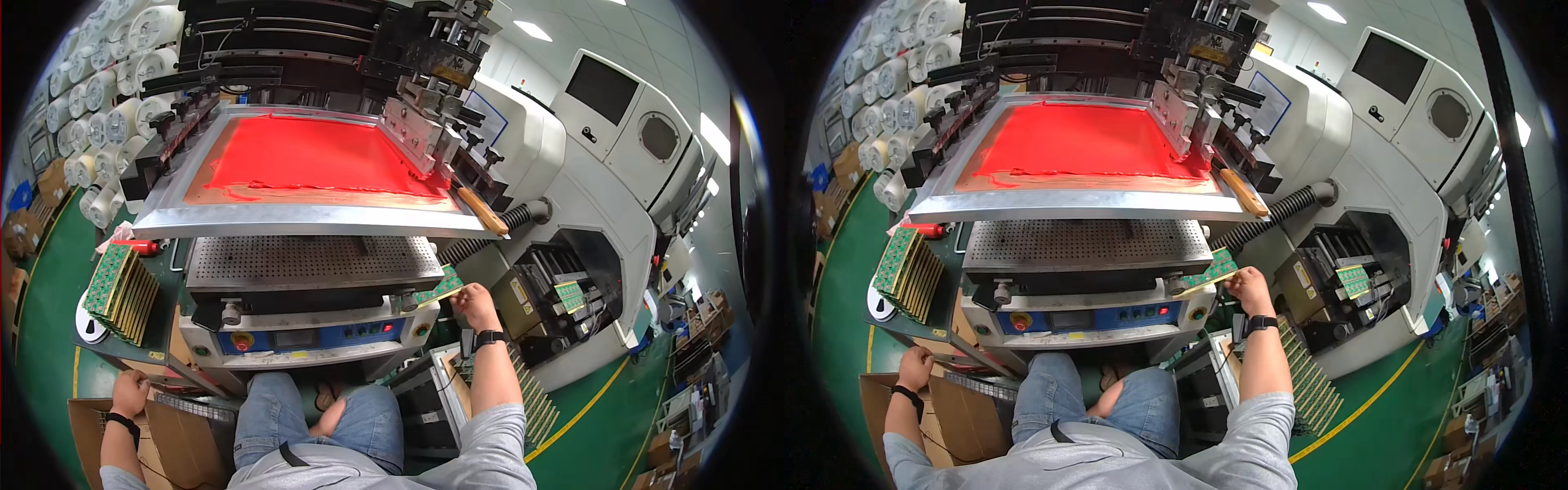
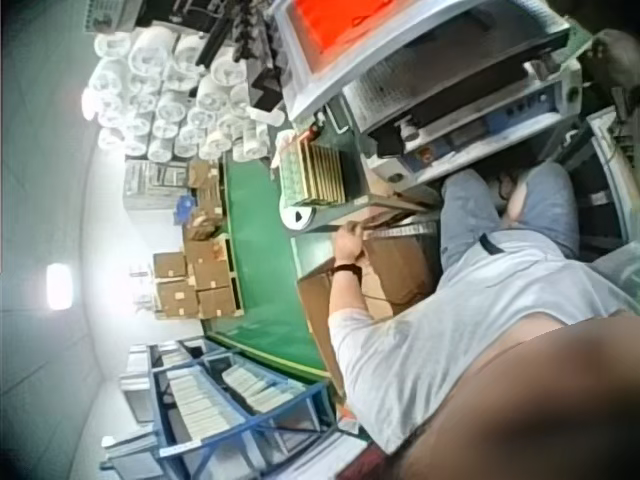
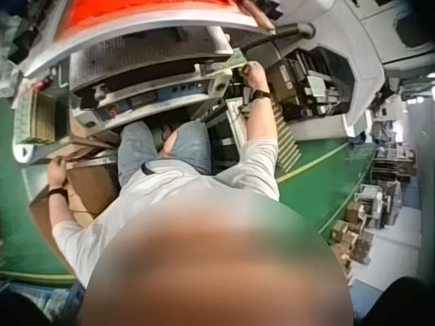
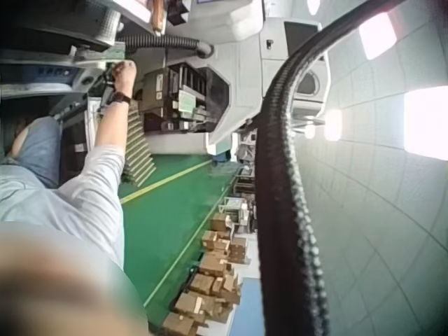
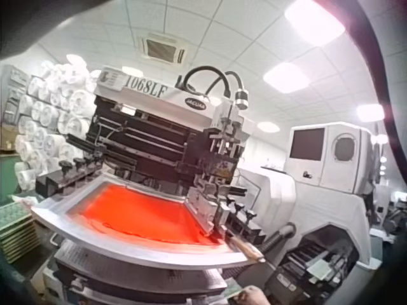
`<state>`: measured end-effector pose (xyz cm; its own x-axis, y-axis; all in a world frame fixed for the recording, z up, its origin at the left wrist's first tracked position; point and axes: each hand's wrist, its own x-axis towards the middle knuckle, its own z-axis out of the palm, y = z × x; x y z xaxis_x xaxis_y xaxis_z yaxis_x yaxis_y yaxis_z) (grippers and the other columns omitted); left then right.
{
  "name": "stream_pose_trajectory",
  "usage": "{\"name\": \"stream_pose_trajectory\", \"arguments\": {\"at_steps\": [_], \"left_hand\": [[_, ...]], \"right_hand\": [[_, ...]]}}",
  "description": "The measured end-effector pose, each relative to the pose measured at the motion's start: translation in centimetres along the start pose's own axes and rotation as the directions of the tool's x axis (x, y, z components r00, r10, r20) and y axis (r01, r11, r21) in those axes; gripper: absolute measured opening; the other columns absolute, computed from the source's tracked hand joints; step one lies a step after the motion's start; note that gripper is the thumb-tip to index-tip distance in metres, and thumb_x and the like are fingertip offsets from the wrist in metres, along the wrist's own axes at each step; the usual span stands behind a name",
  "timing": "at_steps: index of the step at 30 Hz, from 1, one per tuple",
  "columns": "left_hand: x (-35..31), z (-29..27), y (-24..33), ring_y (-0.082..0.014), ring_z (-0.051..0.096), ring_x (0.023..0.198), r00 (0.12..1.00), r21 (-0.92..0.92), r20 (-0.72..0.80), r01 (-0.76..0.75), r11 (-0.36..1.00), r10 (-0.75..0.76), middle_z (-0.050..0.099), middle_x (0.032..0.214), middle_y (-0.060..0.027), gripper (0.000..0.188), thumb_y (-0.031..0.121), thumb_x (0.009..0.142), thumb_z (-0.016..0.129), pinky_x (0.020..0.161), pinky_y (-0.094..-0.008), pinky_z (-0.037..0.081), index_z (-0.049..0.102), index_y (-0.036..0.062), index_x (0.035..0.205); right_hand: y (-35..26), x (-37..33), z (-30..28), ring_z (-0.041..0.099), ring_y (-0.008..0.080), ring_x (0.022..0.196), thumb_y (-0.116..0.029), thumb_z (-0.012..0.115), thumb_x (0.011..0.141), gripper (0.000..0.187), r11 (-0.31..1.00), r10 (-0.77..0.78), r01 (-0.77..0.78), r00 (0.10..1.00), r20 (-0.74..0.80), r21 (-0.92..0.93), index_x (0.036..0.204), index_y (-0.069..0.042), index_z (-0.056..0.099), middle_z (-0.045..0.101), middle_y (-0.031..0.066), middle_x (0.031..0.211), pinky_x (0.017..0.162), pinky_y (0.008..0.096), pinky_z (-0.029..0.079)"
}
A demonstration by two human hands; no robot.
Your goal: Operate an SMT screen printer by loading and unloading printed circuit boards.
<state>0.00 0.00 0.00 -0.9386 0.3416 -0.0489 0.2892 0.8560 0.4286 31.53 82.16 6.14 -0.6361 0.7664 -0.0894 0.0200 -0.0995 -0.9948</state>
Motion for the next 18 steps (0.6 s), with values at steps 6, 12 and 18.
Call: {"name": "stream_pose_trajectory", "arguments": {"at_steps": [6, 12, 18], "left_hand": [[-2.9, -5.7, 5.7, -0.0393, 0.064, 0.091, 0.874, 0.233, -0.294, -0.327, 0.916, 0.387, 0.066, 0.089, -0.0182, 0.012, 0.007, 0.079, 0.074, 0.083, -0.0479, 0.050, 0.067, 0.0023, 0.086], [-3.2, -15.2, 9.5, -0.0374, 0.059, 0.088, 0.640, 0.297, -0.620, -0.343, 0.891, 0.454, 0.060, 0.091, -0.0156, 0.013, 0.005, 0.085, 0.069, 0.083, -0.0449, 0.048, 0.062, 0.0004, 0.093], [3.2, -18.1, 12.0, -0.0400, 0.062, 0.112, 0.804, 0.199, -0.541, -0.165, 0.966, 0.249, 0.067, 0.118, -0.0216, 0.042, 0.028, 0.087, 0.075, 0.099, -0.0454, 0.048, 0.068, -0.0001, 0.117]], "right_hand": [[4.2, 0.5, 1.1, 0.066, 0.0196, 0.074, -0.016, 0.052, 0.102, 0.009, 0.968, 0.247, -0.246, 0.969, -0.013, 0.045, 0.100, -0.008, 0.058, 0.067, 0.0065, 0.084, 0.065, 0.0334, 0.055], [6.4, 2.0, 2.9, 0.058, 0.0151, 0.064, -0.016, 0.057, 0.098, 0.007, 0.984, 0.169, -0.161, 0.977, -0.131, 0.070, 0.098, -0.009, 0.059, 0.065, 0.0039, 0.080, 0.056, 0.0308, 0.048], [2.1, -1.0, 1.3, 0.043, 0.0033, 0.054, -0.010, 0.056, 0.100, 0.007, 0.991, -0.109, 0.122, 0.971, -0.212, 0.050, 0.104, -0.010, 0.062, 0.050, -0.0066, 0.071, 0.045, 0.0212, 0.033]]}}
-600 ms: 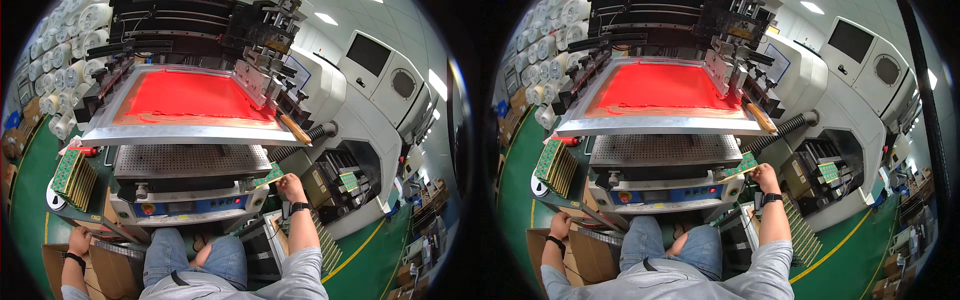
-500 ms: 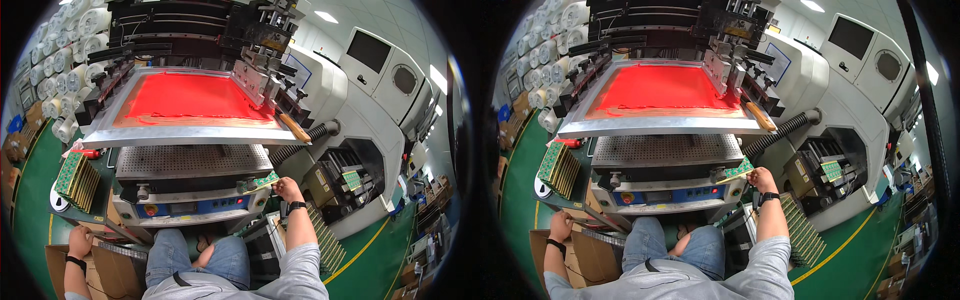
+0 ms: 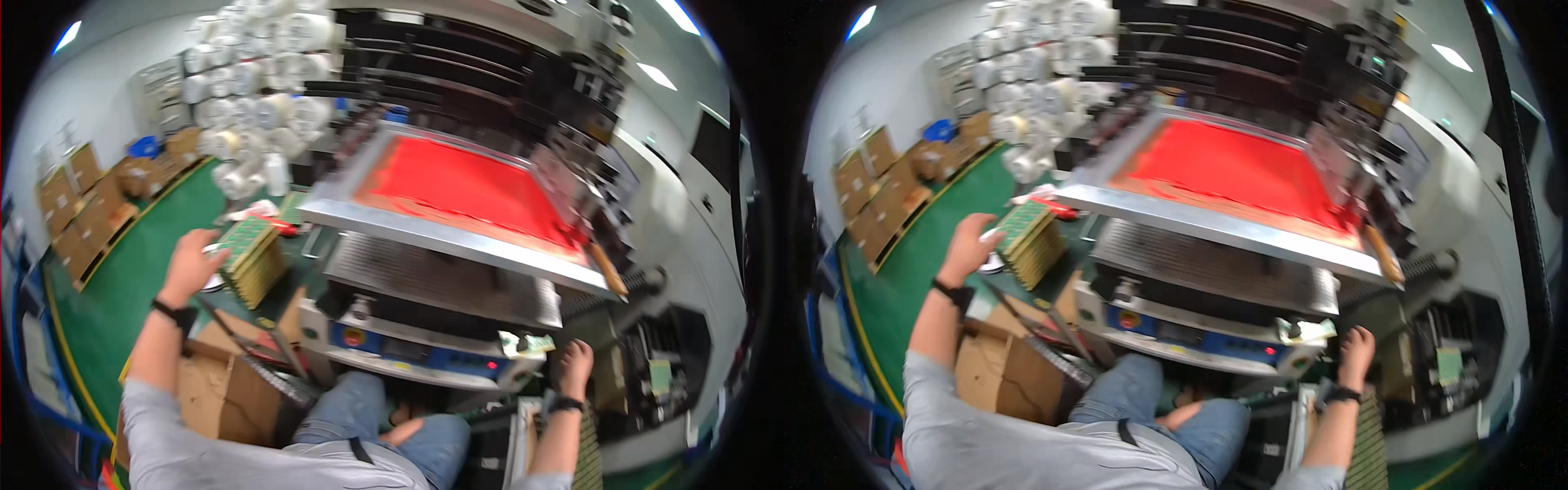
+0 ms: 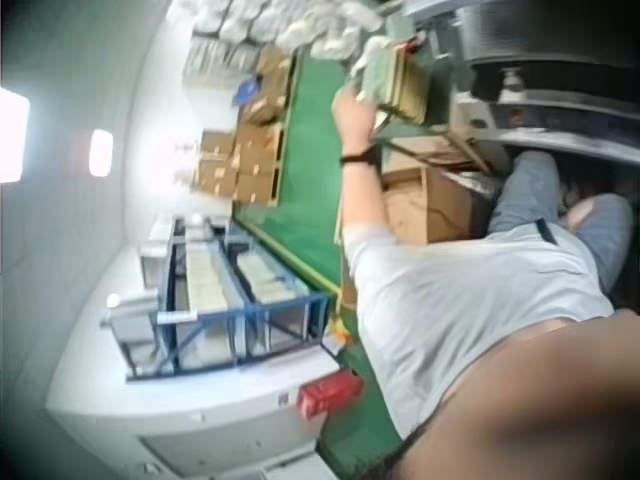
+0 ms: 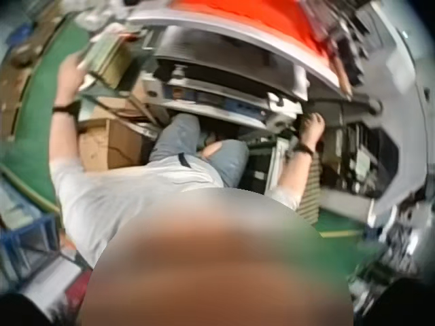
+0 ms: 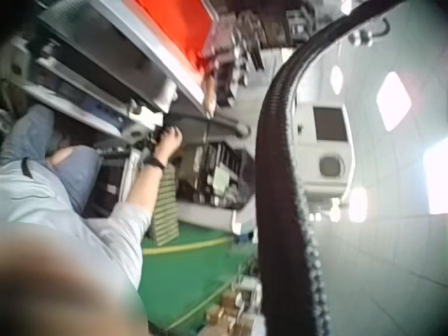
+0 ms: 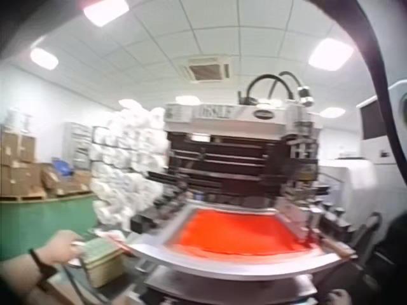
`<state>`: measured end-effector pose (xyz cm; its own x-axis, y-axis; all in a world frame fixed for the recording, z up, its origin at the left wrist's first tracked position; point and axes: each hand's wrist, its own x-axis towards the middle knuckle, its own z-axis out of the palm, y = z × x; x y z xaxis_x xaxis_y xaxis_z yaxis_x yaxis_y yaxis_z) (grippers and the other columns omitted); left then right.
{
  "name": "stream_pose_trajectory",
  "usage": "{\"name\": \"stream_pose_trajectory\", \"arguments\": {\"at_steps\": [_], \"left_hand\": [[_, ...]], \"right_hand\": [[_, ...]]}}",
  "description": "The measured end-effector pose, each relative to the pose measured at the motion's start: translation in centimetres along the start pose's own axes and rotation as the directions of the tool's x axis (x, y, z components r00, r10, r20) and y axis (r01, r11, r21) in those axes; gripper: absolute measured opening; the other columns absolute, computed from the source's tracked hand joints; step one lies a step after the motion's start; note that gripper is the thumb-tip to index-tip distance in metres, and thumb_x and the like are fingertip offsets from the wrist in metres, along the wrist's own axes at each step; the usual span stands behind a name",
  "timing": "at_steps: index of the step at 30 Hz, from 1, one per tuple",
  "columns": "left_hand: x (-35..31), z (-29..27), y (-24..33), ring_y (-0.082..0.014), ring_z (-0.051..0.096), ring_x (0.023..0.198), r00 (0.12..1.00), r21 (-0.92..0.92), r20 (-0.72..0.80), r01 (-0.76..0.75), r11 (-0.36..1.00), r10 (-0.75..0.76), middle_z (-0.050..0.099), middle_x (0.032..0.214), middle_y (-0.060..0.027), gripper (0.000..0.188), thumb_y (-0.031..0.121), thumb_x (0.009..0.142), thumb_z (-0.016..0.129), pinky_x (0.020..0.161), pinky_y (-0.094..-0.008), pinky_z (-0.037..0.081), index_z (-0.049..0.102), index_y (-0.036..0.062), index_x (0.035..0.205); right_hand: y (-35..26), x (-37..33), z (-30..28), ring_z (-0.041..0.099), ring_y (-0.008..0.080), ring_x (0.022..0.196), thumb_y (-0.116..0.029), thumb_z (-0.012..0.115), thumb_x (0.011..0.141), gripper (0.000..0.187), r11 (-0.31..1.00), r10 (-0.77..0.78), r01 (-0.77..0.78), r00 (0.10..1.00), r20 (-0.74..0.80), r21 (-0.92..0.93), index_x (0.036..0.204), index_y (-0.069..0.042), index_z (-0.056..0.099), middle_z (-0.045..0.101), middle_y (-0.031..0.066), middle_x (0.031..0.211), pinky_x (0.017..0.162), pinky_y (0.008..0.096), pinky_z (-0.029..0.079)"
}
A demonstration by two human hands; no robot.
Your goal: Operate an SMT screen printer by loading and unloading printed circuit boards.
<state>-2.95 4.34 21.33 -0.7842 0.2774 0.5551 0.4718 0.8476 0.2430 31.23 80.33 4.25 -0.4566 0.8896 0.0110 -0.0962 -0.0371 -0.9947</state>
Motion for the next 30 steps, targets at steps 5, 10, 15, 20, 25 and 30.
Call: {"name": "stream_pose_trajectory", "arguments": {"at_steps": [5, 10, 15, 20, 25, 30], "left_hand": [[0.8, 1.3, -1.1, -0.0383, 0.062, 0.118, 0.945, 0.164, 0.216, 0.212, 0.963, -0.245, 0.066, 0.124, -0.0234, 0.066, 0.051, 0.080, 0.078, 0.101, -0.0448, 0.049, 0.068, 0.0028, 0.124], [0.9, 2.8, -1.6, -0.0388, 0.065, 0.113, 0.873, 0.233, 0.340, 0.281, 0.931, -0.348, 0.069, 0.117, -0.0226, 0.077, 0.061, 0.074, 0.078, 0.099, -0.0457, 0.051, 0.067, 0.0050, 0.126], [1.5, 3.8, -0.9, -0.0385, 0.068, 0.106, 0.906, 0.185, 0.271, 0.283, 0.941, -0.326, 0.072, 0.110, -0.0218, 0.078, 0.056, 0.070, 0.082, 0.096, -0.0463, 0.053, 0.065, 0.0067, 0.129], [1.3, 2.2, 0.5, -0.0389, 0.061, 0.116, 0.992, 0.141, 0.001, 0.128, 0.982, -0.129, 0.067, 0.120, -0.0197, 0.065, 0.034, 0.072, 0.084, 0.103, -0.0459, 0.047, 0.063, 0.0069, 0.127], [3.5, 0.8, 9.5, -0.0387, 0.057, 0.122, 0.962, -0.172, 0.185, -0.171, 0.970, 0.202, 0.061, 0.129, -0.0174, 0.065, 0.027, 0.076, 0.083, 0.109, -0.0440, 0.043, 0.060, 0.0066, 0.133], [6.1, 5.3, 16.9, -0.0335, 0.055, 0.128, 0.839, -0.746, 0.398, 0.061, 0.663, 0.371, 0.060, 0.137, -0.0131, 0.066, 0.028, 0.081, 0.083, 0.111, -0.0426, 0.041, 0.057, 0.0074, 0.138]], "right_hand": [[-7.2, -7.3, 3.8, 0.052, 0.0074, 0.064, -0.007, 0.060, 0.098, 0.010, 0.950, -0.203, 0.245, 0.955, 0.215, -0.192, 0.107, -0.004, 0.063, 0.061, -0.0005, 0.082, 0.059, 0.0233, 0.044], [-12.8, -12.3, 9.5, 0.059, 0.0116, 0.072, -0.007, 0.064, 0.095, 0.013, 0.771, -0.288, 0.508, 0.817, 0.500, -0.386, 0.104, 0.003, 0.065, 0.066, 0.0049, 0.087, 0.066, 0.0269, 0.048], [-14.1, -13.7, 15.5, 0.065, 0.0161, 0.085, -0.008, 0.065, 0.092, 0.017, 0.705, -0.266, 0.572, 0.762, 0.591, -0.420, 0.105, 0.003, 0.066, 0.068, 0.0090, 0.091, 0.079, 0.0303, 0.052], [-10.3, -9.3, 21.2, 0.062, 0.0371, 0.114, -0.022, 0.069, 0.093, 0.037, 0.383, -0.550, 0.848, 0.529, 0.646, -0.367, 0.121, 0.001, 0.064, 0.066, 0.0219, 0.118, 0.098, 0.0424, 0.049], [-10.5, -7.9, 22.3, 0.057, 0.0441, 0.122, -0.035, 0.073, 0.090, 0.052, 0.294, -0.481, 0.807, 0.588, 0.650, -0.513, 0.126, 0.001, 0.062, 0.063, 0.0255, 0.127, 0.105, 0.0491, 0.045], [-10.4, -7.8, 22.3, 0.055, 0.0460, 0.123, -0.040, 0.074, 0.088, 0.060, 0.271, -0.545, 0.826, 0.555, 0.629, -0.494, 0.129, 0.001, 0.060, 0.061, 0.0264, 0.130, 0.104, 0.0512, 0.045]]}}
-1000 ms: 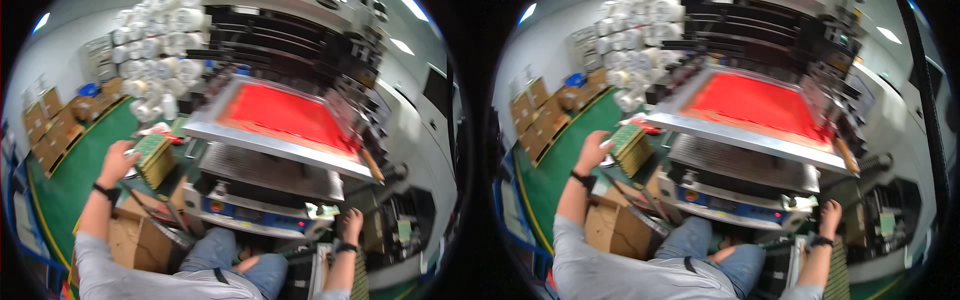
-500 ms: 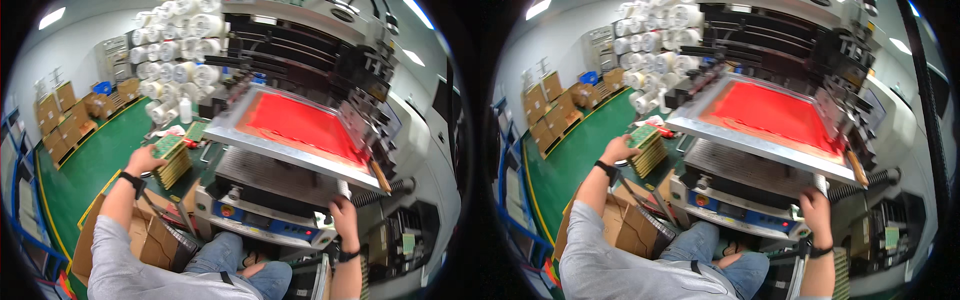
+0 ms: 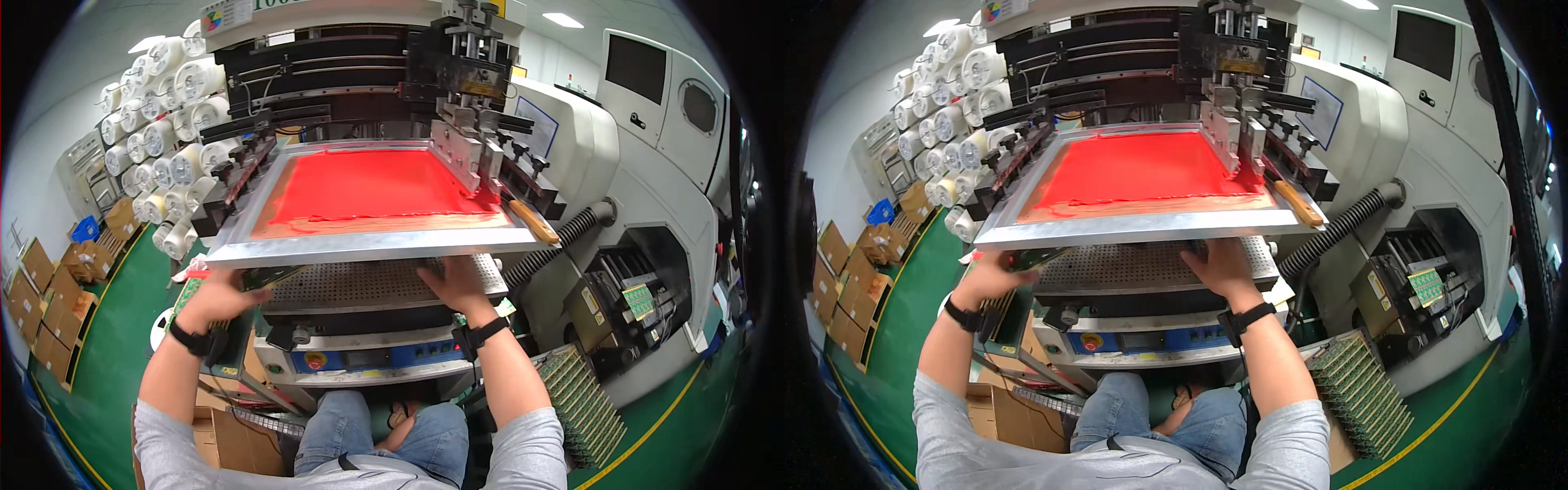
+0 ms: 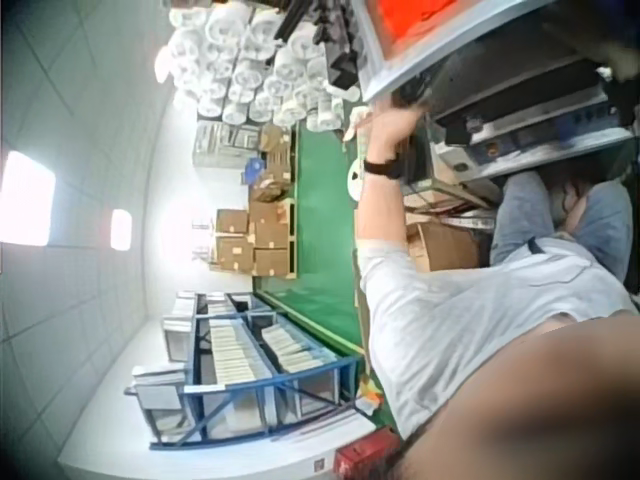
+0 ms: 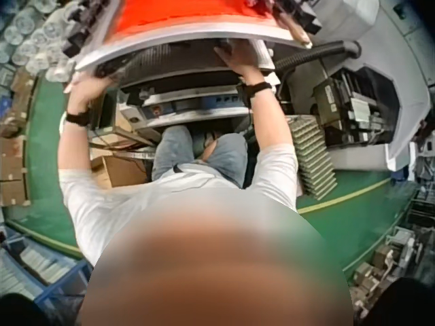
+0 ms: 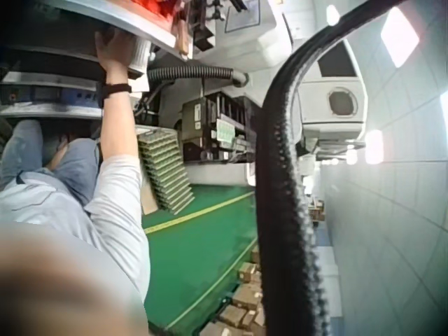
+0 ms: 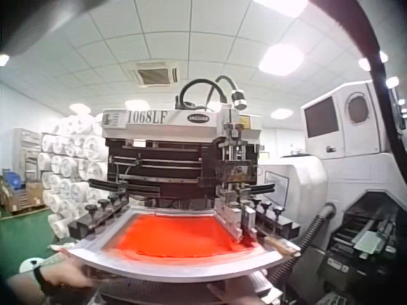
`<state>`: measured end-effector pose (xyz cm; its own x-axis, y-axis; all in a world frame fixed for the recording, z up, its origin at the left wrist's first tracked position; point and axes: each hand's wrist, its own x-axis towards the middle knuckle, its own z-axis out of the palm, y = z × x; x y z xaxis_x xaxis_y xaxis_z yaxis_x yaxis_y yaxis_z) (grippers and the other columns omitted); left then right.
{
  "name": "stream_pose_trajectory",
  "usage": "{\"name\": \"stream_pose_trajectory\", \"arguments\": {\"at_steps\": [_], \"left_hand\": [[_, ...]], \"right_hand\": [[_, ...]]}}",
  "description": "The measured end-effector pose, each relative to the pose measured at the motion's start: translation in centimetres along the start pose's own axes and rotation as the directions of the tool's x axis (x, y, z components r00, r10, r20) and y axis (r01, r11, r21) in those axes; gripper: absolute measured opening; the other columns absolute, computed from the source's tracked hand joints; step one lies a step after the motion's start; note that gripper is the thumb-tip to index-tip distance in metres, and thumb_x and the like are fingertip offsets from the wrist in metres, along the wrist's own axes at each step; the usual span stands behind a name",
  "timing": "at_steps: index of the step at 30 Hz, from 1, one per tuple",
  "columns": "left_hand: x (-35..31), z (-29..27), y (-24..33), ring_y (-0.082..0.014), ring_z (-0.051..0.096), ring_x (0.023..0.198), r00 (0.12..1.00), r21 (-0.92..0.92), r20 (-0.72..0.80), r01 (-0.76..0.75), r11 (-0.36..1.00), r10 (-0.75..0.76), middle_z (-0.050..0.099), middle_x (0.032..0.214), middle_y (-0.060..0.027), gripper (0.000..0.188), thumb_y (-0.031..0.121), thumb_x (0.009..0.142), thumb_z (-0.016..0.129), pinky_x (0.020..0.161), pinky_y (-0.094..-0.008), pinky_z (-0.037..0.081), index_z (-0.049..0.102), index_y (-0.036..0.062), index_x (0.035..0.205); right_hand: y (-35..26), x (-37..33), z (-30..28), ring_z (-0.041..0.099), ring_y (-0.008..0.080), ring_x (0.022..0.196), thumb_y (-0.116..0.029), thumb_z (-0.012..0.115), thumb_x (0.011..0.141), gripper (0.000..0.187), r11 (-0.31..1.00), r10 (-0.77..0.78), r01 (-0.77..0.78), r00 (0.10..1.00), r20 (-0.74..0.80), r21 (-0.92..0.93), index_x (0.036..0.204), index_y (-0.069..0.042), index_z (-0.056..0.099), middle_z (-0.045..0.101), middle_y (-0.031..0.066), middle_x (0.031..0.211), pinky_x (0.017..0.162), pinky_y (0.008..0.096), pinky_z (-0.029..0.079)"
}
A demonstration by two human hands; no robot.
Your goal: Operate an SMT screen printer by loading and unloading printed circuit boards.
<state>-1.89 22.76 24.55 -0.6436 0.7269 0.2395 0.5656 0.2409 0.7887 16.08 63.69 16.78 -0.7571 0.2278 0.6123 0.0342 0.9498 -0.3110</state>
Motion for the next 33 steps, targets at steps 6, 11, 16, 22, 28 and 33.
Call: {"name": "stream_pose_trajectory", "arguments": {"at_steps": [6, 11, 16, 22, 28, 33], "left_hand": [[8.6, 4.5, 0.8, -0.0287, 0.058, 0.127, 0.919, 0.242, 0.188, -0.386, 0.890, 0.348, 0.063, 0.135, -0.0136, 0.058, 0.030, 0.087, 0.078, 0.109, -0.0397, 0.045, 0.059, 0.0080, 0.137], [11.3, 9.3, 2.8, -0.0289, 0.058, 0.127, 0.890, 0.216, 0.202, -0.447, 0.868, 0.409, 0.063, 0.135, -0.0137, 0.057, 0.031, 0.087, 0.077, 0.109, -0.0398, 0.045, 0.059, 0.0081, 0.137], [11.9, 6.8, 1.9, -0.0291, 0.058, 0.127, 0.884, 0.261, 0.186, -0.465, 0.846, 0.428, 0.063, 0.135, -0.0138, 0.057, 0.031, 0.088, 0.077, 0.109, -0.0399, 0.045, 0.059, 0.0081, 0.137], [12.3, 7.3, 1.4, -0.0293, 0.058, 0.127, 0.875, 0.295, 0.176, -0.485, 0.824, 0.452, 0.064, 0.135, -0.0139, 0.056, 0.032, 0.089, 0.076, 0.109, -0.0400, 0.045, 0.059, 0.0081, 0.137], [13.6, 6.4, 0.7, -0.0295, 0.058, 0.127, 0.866, 0.315, 0.167, -0.500, 0.807, 0.472, 0.064, 0.135, -0.0140, 0.055, 0.033, 0.089, 0.075, 0.109, -0.0402, 0.045, 0.060, 0.0082, 0.136], [14.1, 6.3, 0.1, -0.0297, 0.058, 0.127, 0.853, 0.330, 0.153, -0.521, 0.787, 0.500, 0.064, 0.135, -0.0141, 0.055, 0.033, 0.090, 0.074, 0.109, -0.0403, 0.045, 0.060, 0.0082, 0.136]], "right_hand": [[-0.8, 0.6, 0.7, 0.053, 0.0466, 0.127, -0.047, 0.070, 0.087, 0.065, 1.000, -0.006, 0.005, 0.999, 0.036, 0.011, 0.133, -0.002, 0.058, 0.061, 0.0261, 0.133, 0.112, 0.0519, 0.040], [-0.4, -0.1, 0.0, 0.057, 0.0460, 0.121, -0.044, 0.073, 0.087, 0.063, 0.996, 0.049, -0.047, 0.999, 0.022, -0.076, 0.129, 0.001, 0.059, 0.063, 0.0260, 0.126, 0.104, 0.0514, 0.045], [-0.9, 0.5, 0.5, 0.058, 0.0443, 0.121, -0.045, 0.072, 0.087, 0.062, 0.993, 0.091, -0.085, 0.993, 0.075, -0.076, 0.129, 0.000, 0.061, 0.065, 0.0241, 0.124, 0.104, 0.0508, 0.045], [-1.1, 0.7, 0.3, 0.058, 0.0431, 0.120, -0.045, 0.072, 0.087, 0.060, 0.993, 0.097, -0.089, 0.991, 0.092, -0.082, 0.127, -0.001, 0.063, 0.066, 0.0233, 0.124, 0.104, 0.0505, 0.045], [-1.0, 0.8, 0.4, 0.059, 0.0430, 0.120, -0.045, 0.071, 0.087, 0.059, 0.995, 0.055, -0.049, 0.996, 0.064, -0.087, 0.127, -0.001, 0.063, 0.066, 0.0228, 0.123, 0.105, 0.0499, 0.045], [-1.2, 1.0, 0.5, 0.057, 0.0430, 0.122, -0.045, 0.071, 0.088, 0.059, 0.993, 0.095, -0.084, 0.987, 0.131, -0.086, 0.127, -0.001, 0.063, 0.065, 0.0228, 0.125, 0.106, 0.0501, 0.044]]}}
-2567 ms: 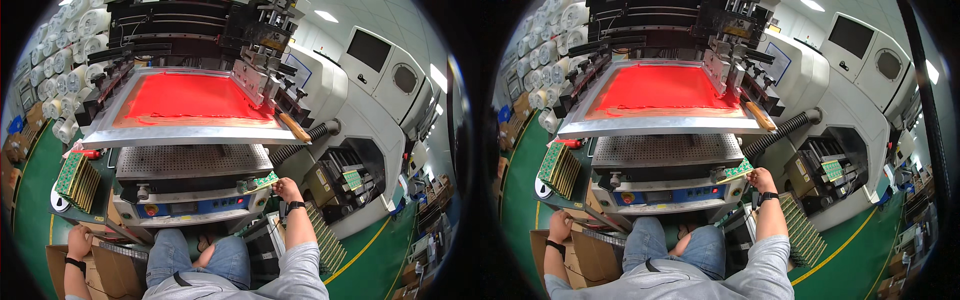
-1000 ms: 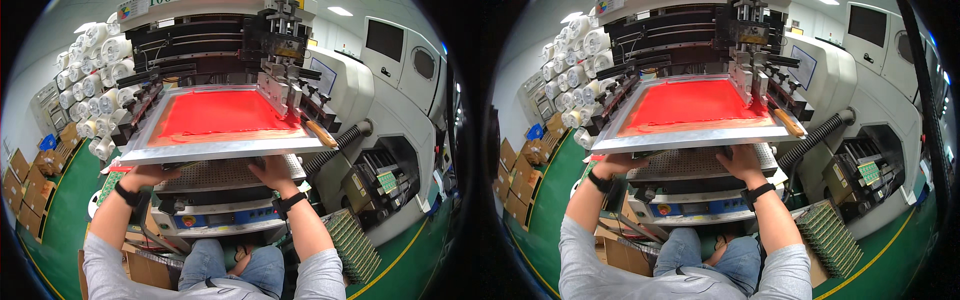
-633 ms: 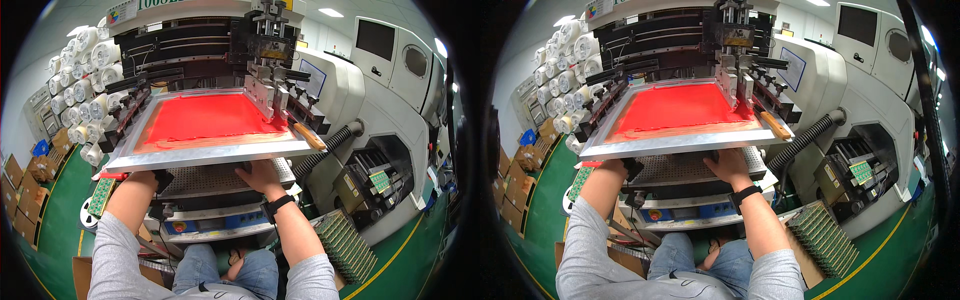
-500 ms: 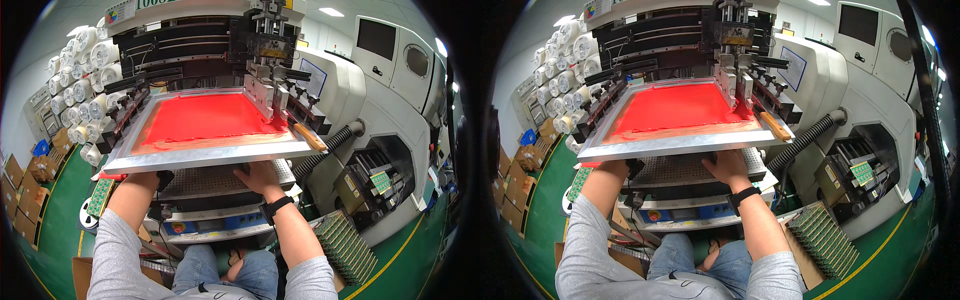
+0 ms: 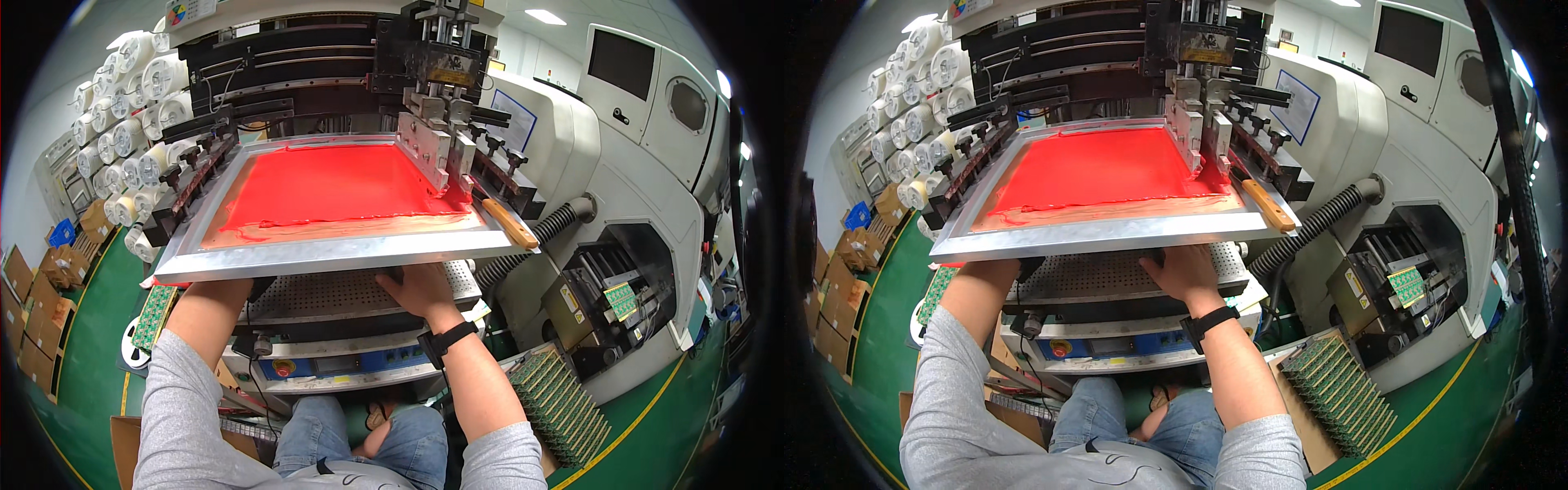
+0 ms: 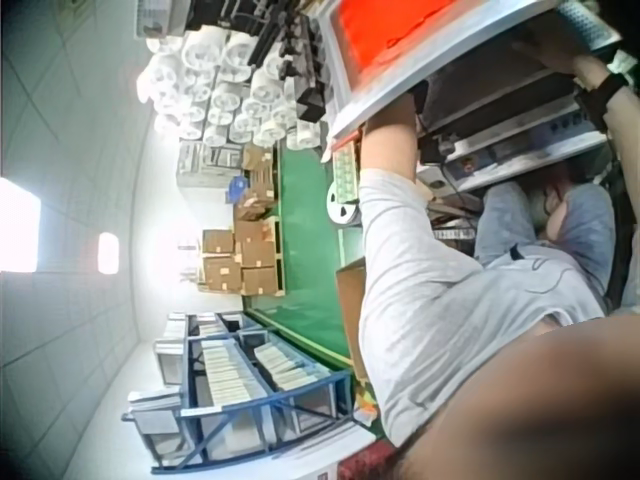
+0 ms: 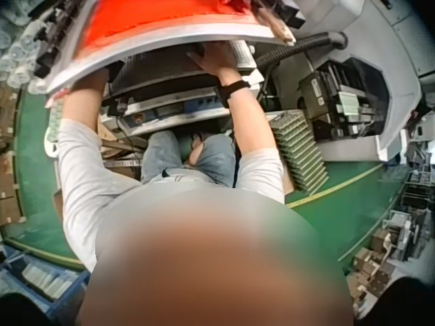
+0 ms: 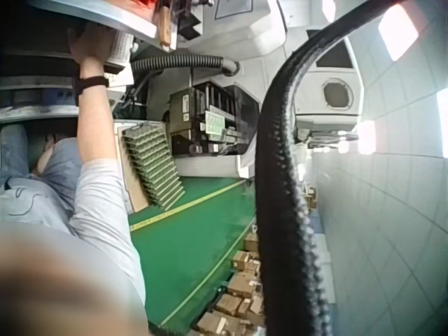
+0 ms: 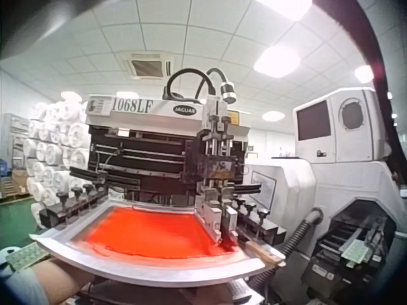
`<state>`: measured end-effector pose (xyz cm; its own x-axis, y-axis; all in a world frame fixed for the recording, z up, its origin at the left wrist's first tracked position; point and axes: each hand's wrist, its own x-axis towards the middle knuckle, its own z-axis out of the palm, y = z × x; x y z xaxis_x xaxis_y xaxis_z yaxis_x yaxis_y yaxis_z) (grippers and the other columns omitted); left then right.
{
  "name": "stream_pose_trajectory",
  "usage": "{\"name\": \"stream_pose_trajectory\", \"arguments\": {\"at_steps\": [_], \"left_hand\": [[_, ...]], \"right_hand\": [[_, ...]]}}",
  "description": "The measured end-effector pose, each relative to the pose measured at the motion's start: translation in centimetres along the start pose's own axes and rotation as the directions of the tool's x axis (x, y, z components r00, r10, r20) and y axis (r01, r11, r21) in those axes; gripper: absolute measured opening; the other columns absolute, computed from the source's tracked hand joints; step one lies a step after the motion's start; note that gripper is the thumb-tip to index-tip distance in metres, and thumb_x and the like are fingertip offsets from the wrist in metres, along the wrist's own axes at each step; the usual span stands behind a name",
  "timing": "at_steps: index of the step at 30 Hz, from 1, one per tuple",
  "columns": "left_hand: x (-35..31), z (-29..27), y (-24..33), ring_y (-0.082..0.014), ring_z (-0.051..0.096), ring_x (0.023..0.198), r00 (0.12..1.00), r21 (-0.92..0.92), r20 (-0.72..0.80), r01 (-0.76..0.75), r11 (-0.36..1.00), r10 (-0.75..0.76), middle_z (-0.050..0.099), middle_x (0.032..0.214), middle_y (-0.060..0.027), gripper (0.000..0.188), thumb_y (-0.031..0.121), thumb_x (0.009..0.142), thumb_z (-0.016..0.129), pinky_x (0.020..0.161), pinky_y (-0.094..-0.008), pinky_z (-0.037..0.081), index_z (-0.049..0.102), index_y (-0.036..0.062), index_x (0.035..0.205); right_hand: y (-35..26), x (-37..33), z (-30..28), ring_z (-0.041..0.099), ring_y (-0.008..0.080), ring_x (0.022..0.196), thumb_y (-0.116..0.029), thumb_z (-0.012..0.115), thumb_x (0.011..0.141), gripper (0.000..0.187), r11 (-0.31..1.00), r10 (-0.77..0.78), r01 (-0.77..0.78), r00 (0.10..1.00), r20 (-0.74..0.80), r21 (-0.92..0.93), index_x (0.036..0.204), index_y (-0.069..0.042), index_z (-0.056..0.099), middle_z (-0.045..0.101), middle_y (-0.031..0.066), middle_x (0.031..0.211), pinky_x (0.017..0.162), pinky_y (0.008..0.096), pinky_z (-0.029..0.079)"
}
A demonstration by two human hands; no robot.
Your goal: Operate an SMT screen printer by loading and unloading printed circuit boards.
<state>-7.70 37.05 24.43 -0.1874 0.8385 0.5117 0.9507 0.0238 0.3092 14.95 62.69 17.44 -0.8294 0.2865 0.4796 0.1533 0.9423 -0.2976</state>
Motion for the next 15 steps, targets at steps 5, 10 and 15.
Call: {"name": "stream_pose_trajectory", "arguments": {"at_steps": [5, 10, 15], "left_hand": [[-0.4, 0.2, -0.5, -0.0299, 0.058, 0.127, 0.999, 0.052, -0.031, -0.014, 0.999, 0.016, 0.064, 0.134, -0.0142, 0.054, 0.034, 0.090, 0.073, 0.109, -0.0404, 0.045, 0.060, 0.0082, 0.136], [-1.0, -0.2, -1.8, -0.0302, 0.058, 0.127, 0.999, 0.118, -0.051, 0.018, 0.993, -0.012, 0.064, 0.134, -0.0143, 0.054, 0.034, 0.091, 0.072, 0.109, -0.0405, 0.045, 0.060, 0.0082, 0.136], [-3.4, 0.5, -2.0, -0.0304, 0.059, 0.127, 0.997, 0.158, -0.061, 0.060, 0.986, -0.051, 0.064, 0.134, -0.0144, 0.053, 0.035, 0.091, 0.072, 0.109, -0.0406, 0.045, 0.060, 0.0083, 0.136]], "right_hand": [[0.1, -0.3, 0.5, 0.056, 0.0432, 0.123, -0.045, 0.071, 0.088, 0.061, 0.998, -0.059, 0.060, 0.995, -0.080, 0.017, 0.128, -0.001, 0.062, 0.063, 0.0234, 0.128, 0.107, 0.0504, 0.044], [0.2, -0.4, 0.1, 0.056, 0.0433, 0.124, -0.046, 0.071, 0.088, 0.062, 0.996, -0.089, 0.087, 0.994, -0.066, -0.026, 0.129, -0.001, 0.061, 0.063, 0.0242, 0.129, 0.107, 0.0502, 0.044], [0.3, -0.3, 0.4, 0.055, 0.0436, 0.126, -0.047, 0.070, 0.089, 0.063, 0.996, -0.076, 0.072, 0.994, -0.073, -0.059, 0.132, -0.001, 0.060, 0.062, 0.0249, 0.131, 0.108, 0.0500, 0.043]]}}
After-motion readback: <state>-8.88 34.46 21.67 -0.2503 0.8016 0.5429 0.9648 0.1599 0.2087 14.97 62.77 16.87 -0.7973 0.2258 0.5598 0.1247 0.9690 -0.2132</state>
